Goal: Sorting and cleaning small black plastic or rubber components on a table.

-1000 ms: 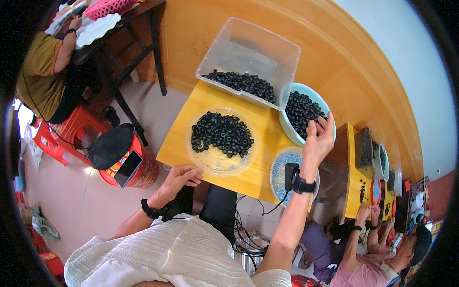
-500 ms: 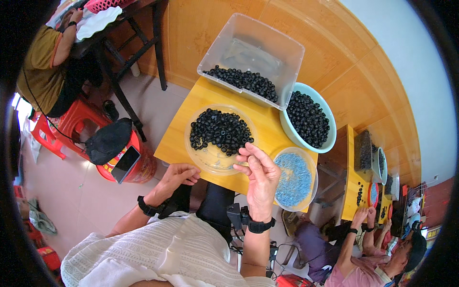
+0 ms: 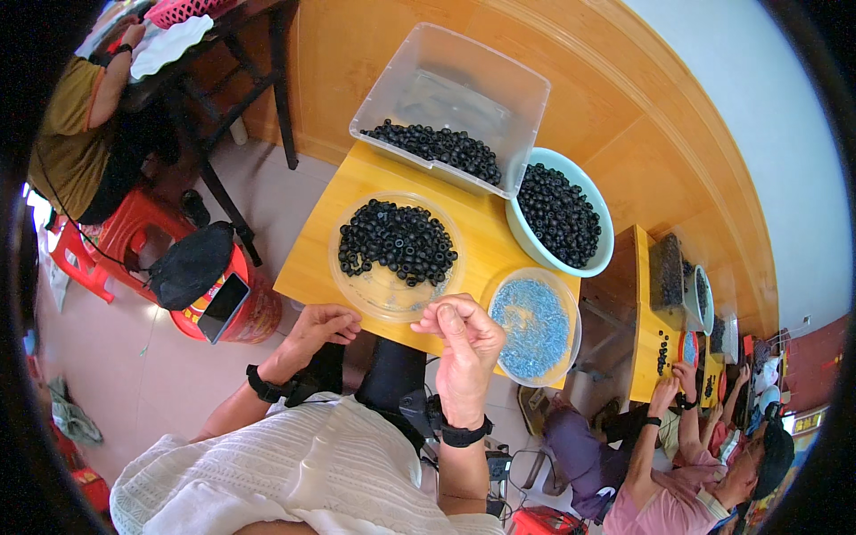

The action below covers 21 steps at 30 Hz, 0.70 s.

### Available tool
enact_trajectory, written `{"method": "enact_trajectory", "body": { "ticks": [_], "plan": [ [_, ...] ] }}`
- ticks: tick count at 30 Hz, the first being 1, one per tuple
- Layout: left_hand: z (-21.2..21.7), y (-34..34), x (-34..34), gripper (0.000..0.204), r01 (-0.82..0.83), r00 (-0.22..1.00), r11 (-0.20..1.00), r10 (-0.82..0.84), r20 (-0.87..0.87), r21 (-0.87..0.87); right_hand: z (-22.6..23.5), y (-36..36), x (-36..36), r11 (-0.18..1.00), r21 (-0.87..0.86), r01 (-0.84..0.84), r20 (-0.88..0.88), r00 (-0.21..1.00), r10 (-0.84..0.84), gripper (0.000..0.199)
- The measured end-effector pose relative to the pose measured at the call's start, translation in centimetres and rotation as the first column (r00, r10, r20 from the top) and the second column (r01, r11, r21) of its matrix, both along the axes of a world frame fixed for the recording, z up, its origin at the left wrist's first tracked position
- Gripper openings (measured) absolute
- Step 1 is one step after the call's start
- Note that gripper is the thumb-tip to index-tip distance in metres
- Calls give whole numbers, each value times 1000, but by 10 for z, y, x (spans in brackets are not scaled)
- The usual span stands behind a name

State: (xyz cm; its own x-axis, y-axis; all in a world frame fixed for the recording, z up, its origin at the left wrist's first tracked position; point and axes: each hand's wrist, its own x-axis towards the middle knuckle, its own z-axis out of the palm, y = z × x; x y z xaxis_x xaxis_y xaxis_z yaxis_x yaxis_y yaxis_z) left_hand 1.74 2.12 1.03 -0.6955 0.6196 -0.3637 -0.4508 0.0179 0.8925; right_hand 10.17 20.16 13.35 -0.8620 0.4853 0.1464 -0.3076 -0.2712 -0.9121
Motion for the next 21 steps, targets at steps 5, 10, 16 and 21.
{"method": "enact_trajectory", "body": {
  "ticks": [5, 10, 16, 21],
  "plan": [
    [-3, 0, 0, 21, -27, 1000, 999, 27, 9, 30, 11, -11, 7, 999, -40, 15, 4, 1000, -15, 16],
    [-1, -1, 1, 21, -28, 1000, 999, 28, 8, 40, 19, -18, 11, 998, -51, 36, 6, 999, -35, 22],
    [-3, -4, 1, 22, -31, 999, 999, 31, 9, 18, 19, -21, 9, 998, -29, 52, 65, 997, -50, 19],
    [-6, -4, 3, 23, -46, 999, 999, 46, 10, 23, -24, 8, -6, 952, 190, 240, 159, 949, -271, 25]
  ]
}}
